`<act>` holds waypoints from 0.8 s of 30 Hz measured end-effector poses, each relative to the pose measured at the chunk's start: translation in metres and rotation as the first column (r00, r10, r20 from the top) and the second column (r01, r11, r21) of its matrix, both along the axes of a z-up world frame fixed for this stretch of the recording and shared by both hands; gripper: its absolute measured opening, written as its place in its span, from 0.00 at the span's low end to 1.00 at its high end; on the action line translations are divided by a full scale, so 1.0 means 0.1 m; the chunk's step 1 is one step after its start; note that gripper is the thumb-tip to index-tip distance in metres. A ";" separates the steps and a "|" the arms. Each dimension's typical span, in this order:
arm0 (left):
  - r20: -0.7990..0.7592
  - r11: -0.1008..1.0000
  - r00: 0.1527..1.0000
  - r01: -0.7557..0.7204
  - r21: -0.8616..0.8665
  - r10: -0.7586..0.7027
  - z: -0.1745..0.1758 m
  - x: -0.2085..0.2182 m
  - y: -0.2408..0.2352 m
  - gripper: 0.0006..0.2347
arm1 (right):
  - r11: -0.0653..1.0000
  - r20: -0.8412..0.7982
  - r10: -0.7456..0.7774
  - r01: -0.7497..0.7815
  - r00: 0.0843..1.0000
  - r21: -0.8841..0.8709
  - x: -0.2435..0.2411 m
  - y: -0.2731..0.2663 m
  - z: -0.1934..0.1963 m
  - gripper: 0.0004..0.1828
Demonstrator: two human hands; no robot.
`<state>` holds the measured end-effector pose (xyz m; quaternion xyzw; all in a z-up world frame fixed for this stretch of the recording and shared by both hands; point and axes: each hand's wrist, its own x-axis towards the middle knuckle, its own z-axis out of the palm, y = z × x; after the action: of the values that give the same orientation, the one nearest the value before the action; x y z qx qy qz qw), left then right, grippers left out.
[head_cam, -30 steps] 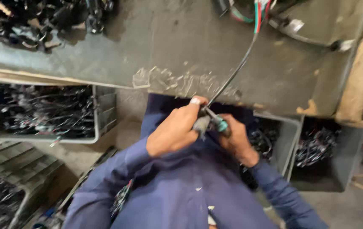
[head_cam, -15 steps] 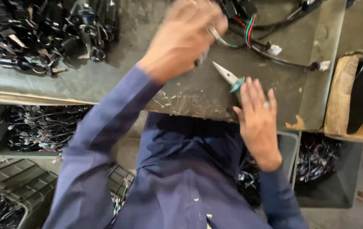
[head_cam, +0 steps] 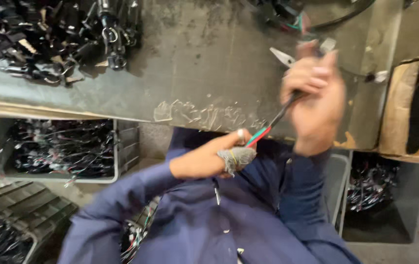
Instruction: The person repeatedly strips the outer insulation from black electrical cables using pliers, exposing inner colored wires. They handle multiple cables one at a time, cut the insulation, and place the processed cables on the table.
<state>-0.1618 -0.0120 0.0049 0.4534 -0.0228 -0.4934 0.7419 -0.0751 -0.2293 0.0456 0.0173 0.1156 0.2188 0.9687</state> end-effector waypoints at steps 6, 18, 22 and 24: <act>0.928 0.927 0.338 -0.275 0.256 -0.156 -0.05 -0.13 -0.02 0.12 | 0.943 0.150 -0.246 0.272 0.958 -0.189 -0.26 -0.18 0.07 0.20; 0.869 0.866 0.495 -0.429 0.257 -0.013 -0.17 -0.41 -0.48 0.08 | 0.697 0.460 -0.286 0.512 0.841 -0.503 -0.46 -1.01 0.05 0.15; 0.801 0.884 0.573 -0.449 0.131 0.172 -0.18 -0.34 -0.44 0.08 | 0.748 0.527 -0.027 0.367 0.849 -0.553 -0.75 -0.32 -0.02 0.16; 0.793 0.910 0.582 -0.405 0.088 0.182 -0.13 -0.25 -0.35 0.09 | 0.533 0.515 0.222 0.339 0.828 -0.775 -0.91 -0.07 -0.13 0.19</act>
<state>-0.1872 -0.0471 -0.0085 0.7099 -0.1957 -0.1201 0.6658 -0.1664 -0.2360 0.0325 -0.5120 -0.0817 0.0958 0.8497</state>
